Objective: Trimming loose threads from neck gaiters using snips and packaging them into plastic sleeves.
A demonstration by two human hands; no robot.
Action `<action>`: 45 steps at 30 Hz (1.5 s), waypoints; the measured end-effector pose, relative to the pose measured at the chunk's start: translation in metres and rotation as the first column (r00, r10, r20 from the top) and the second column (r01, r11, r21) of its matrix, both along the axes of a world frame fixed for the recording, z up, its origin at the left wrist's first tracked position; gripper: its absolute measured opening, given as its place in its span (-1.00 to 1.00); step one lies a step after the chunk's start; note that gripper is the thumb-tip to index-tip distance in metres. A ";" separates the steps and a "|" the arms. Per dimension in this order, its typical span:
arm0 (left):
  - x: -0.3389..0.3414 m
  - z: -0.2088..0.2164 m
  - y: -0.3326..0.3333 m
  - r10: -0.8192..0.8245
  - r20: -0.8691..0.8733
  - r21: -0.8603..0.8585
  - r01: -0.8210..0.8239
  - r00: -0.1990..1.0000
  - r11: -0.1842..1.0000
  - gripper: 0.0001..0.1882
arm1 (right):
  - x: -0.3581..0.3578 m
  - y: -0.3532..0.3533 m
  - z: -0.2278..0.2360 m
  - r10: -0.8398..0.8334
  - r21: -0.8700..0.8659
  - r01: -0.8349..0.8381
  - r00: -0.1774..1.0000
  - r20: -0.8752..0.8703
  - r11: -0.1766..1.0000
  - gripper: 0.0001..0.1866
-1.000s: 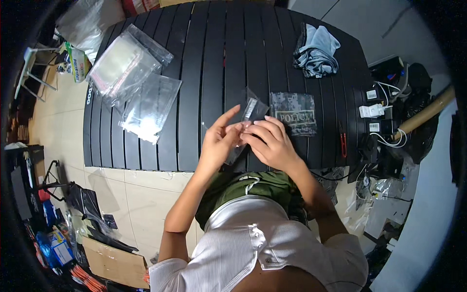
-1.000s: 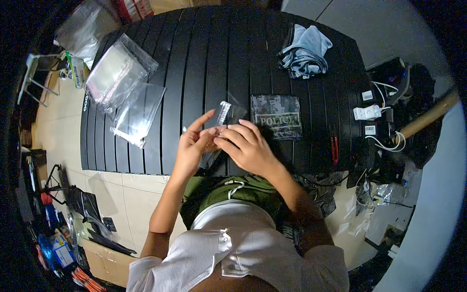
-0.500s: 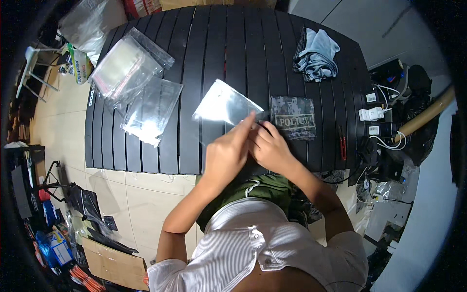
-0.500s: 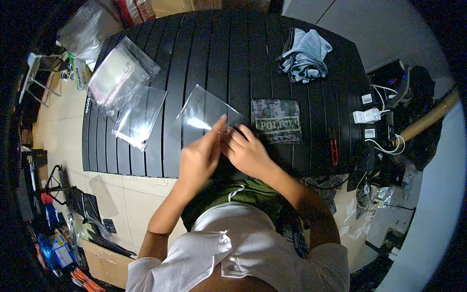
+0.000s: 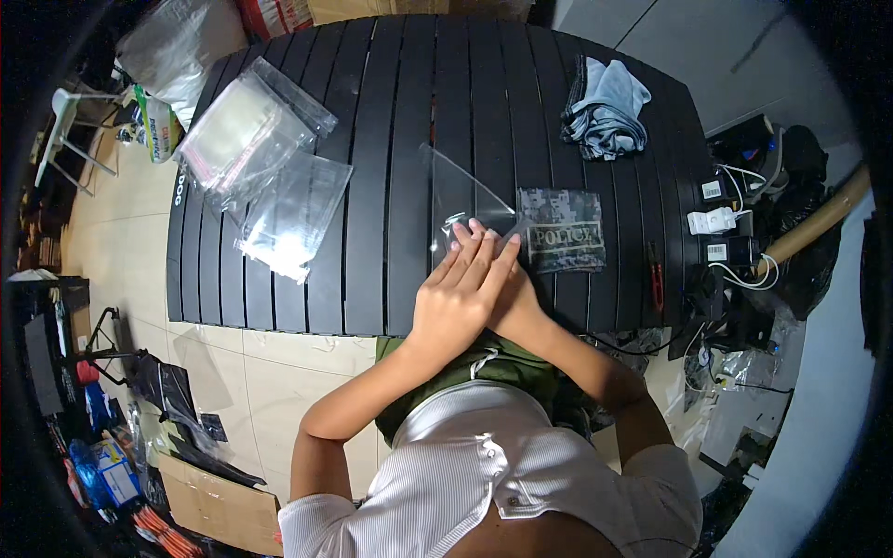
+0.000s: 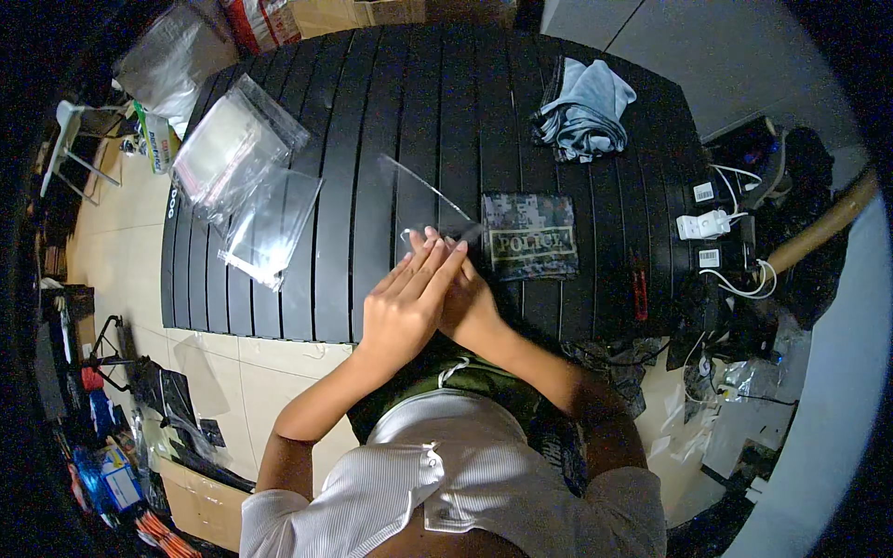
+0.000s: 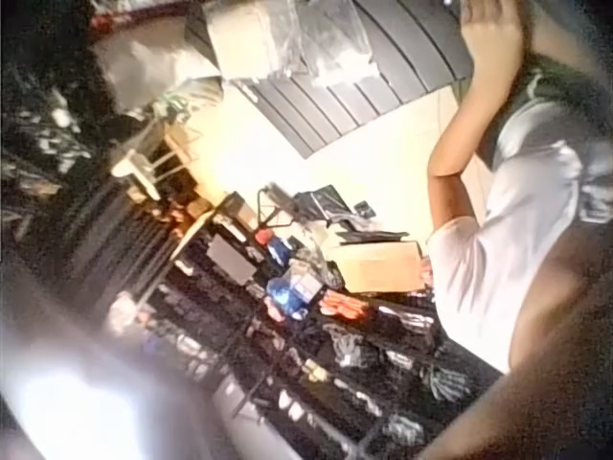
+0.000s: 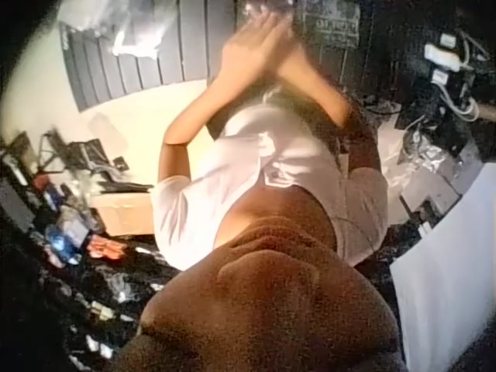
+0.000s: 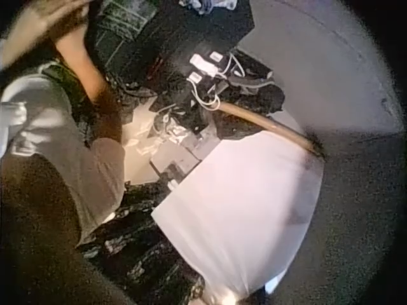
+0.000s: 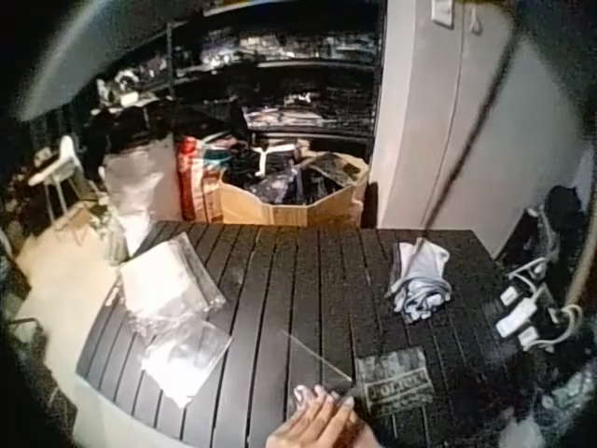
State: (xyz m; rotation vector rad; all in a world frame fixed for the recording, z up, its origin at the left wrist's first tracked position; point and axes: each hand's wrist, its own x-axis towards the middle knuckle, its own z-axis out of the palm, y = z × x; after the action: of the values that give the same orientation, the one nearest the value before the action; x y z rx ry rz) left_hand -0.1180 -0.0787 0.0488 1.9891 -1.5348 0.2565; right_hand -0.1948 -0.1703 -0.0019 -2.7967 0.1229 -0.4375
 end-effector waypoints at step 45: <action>0.082 -0.017 0.032 0.015 -0.992 -0.007 -0.171 0.123 0.985 -0.60 | 0.000 0.001 0.025 0.117 -0.121 -0.118 0.993 -0.012 0.986 -0.42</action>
State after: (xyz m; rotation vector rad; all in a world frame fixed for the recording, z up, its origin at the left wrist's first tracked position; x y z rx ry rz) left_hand -0.0362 -0.0471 0.0318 1.4614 -0.4098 -0.8400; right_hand -0.1943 -0.1695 0.0228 -2.9047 -0.0703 -0.4226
